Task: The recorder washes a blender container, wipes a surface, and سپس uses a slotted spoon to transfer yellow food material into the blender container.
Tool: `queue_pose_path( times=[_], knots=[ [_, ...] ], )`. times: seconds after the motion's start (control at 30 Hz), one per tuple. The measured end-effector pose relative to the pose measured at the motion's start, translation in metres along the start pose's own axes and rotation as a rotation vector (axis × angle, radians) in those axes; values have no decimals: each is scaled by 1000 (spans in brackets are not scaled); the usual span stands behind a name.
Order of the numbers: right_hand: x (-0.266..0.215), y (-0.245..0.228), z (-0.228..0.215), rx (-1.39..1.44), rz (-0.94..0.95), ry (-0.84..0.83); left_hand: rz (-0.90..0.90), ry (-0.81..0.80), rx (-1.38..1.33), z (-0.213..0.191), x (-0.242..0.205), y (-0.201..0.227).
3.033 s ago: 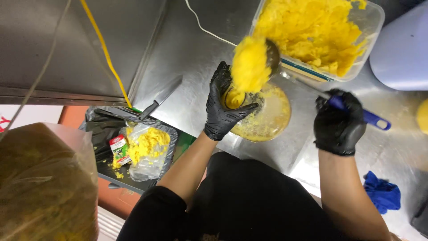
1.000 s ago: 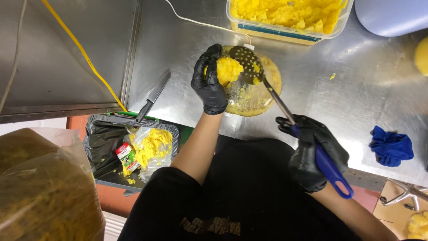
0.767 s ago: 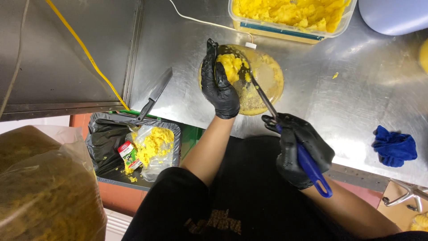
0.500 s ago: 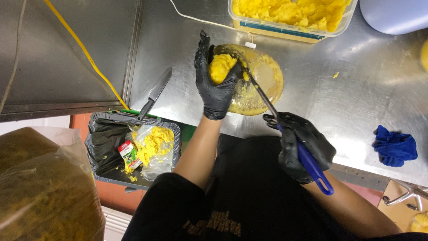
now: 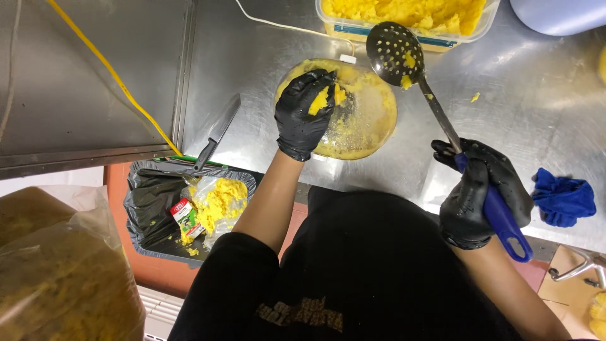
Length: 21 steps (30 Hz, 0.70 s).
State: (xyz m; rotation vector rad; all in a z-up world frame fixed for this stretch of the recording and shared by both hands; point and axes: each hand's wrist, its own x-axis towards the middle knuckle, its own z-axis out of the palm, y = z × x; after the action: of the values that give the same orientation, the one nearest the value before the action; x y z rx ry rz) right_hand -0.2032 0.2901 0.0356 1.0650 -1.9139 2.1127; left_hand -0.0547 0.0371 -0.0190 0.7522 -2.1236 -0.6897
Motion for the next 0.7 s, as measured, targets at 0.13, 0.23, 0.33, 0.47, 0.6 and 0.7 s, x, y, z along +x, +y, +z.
queue_pose_path(
  times=[0.13, 0.23, 0.33, 0.47, 0.6, 0.7],
  knots=[
    [22, -28, 13, -16, 41, -23, 24, -12, 95, -13, 17, 32],
    [27, -31, 16, 69, 172, 0, 87, -96, 287, -22, 38, 55],
    [10, -7, -3, -82, -4, -58, 99, -309, 491, -13, 33, 40],
    [17, -7, 1, -6, 47, -55, 89, -449, 471, -8, 35, 15],
    [8, 3, -5, 13, 102, -16, 76, -403, 372, -7, 27, 6],
    [23, -18, 14, 202, 246, 15, 69, -356, 356, -3, 27, 9]
  ],
)
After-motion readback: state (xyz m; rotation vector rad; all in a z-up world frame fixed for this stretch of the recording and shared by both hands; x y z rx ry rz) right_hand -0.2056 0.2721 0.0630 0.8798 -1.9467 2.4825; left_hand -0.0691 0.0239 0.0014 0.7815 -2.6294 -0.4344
